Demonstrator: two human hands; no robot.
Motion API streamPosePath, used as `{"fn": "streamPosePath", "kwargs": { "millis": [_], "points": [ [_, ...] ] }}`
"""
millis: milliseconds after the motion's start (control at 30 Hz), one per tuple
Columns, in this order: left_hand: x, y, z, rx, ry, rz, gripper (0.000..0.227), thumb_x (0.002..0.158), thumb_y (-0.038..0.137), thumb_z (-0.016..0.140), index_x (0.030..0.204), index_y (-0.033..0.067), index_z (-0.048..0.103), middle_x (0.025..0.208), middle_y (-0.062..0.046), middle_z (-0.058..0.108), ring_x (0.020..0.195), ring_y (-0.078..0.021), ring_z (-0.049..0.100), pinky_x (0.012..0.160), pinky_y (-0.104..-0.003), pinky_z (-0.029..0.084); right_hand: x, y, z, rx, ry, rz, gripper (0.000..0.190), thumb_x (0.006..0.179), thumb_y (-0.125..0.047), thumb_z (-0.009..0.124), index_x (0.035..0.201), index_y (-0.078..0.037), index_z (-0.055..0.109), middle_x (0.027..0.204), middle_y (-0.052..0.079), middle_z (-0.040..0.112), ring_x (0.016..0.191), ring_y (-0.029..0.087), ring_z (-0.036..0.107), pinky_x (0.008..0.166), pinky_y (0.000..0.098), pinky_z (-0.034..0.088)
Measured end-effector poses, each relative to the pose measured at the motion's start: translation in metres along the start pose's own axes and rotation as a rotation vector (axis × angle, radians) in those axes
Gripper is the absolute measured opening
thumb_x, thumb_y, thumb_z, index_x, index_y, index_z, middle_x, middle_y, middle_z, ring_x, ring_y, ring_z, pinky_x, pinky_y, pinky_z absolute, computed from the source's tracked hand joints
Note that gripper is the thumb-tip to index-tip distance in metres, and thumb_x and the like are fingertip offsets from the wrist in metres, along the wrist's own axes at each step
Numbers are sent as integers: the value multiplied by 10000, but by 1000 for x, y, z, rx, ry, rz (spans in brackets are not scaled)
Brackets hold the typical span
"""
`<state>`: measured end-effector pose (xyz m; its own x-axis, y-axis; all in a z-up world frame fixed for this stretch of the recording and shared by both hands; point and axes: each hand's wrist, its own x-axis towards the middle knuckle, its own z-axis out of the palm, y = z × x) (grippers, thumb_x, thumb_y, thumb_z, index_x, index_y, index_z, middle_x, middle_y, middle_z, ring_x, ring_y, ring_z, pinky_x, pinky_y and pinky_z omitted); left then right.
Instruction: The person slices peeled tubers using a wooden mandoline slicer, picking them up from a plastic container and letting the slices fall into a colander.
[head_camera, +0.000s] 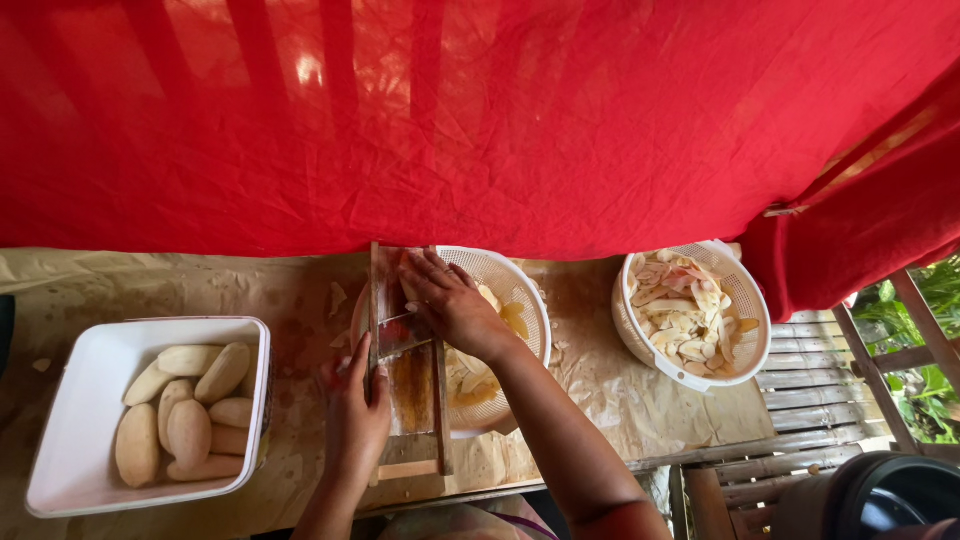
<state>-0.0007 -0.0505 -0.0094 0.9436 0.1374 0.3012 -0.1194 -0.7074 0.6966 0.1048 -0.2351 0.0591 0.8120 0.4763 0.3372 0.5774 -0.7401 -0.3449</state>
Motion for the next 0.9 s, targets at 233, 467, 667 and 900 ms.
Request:
{"fn": "streamPosePath", "kwargs": {
  "millis": [233, 467, 667, 900],
  "points": [
    [2, 11, -11, -270, -244, -407, 565, 1013, 272, 563, 1557, 171, 448, 866, -163, 646, 670, -235, 630, 635, -417, 513, -31, -2, 20, 69, -126, -5, 638, 1017, -401, 590, 1573, -135, 427, 1680, 78, 330, 1566, 267, 273, 1292, 506, 206],
    [-2, -18, 12, -28, 246, 298, 420, 1244, 415, 482, 1548, 127, 499, 928, -104, 646, 843, -97, 607, 689, -221, 499, -118, -62, 7, 122, -116, -79, 697, 917, -443, 680, 1497, -93, 516, 1612, 80, 433, 1510, 282, 397, 1242, 520, 274],
    [1, -26, 15, -172, -53, -64, 541, 1018, 317, 590, 1497, 74, 530, 950, -170, 568, 706, -165, 588, 581, -302, 511, -65, -25, 32, 56, -32, -18, 692, 927, -399, 696, 1520, -113, 484, 1635, 65, 391, 1521, 223, 359, 1266, 549, 215],
    [-3, -13, 12, -237, -157, -301, 547, 994, 298, 601, 1517, 171, 503, 959, -142, 546, 666, -156, 587, 578, -316, 497, 0, 8, 23, 70, -25, 101, 712, 945, -435, 637, 1544, -106, 434, 1636, 66, 354, 1533, 238, 297, 1275, 496, 164]
  ]
}}
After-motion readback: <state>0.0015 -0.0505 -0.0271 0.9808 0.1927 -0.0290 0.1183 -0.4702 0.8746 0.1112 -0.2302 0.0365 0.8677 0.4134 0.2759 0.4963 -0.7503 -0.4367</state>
